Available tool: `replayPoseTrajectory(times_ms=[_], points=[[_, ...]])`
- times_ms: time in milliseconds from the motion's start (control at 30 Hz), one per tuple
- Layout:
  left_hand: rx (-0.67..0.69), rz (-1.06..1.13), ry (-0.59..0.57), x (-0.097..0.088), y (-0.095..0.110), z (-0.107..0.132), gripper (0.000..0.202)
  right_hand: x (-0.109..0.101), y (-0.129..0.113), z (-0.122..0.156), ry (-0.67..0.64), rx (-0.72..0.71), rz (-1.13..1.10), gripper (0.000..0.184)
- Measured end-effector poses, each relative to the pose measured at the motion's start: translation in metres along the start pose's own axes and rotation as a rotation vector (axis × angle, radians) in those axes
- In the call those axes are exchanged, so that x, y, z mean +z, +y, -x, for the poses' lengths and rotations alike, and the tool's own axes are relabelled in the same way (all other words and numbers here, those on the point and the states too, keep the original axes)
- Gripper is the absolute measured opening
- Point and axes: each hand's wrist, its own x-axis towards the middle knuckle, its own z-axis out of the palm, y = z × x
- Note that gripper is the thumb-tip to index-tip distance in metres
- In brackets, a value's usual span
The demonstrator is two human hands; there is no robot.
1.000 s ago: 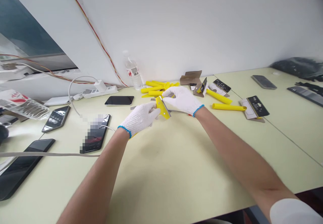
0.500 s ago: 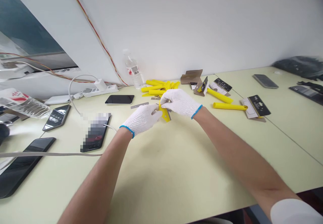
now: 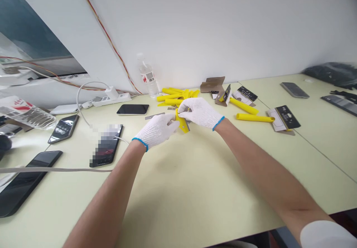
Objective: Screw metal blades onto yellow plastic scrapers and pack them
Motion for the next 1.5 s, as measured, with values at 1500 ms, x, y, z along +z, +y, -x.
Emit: replayPoseTrajectory(times_ms=[1500], points=[[0.031, -0.009, -0.085, -0.008, -0.002, 0.001, 0.034, -0.019, -0.005, 0.012, -0.372, 0.246, -0.244, 0.04]])
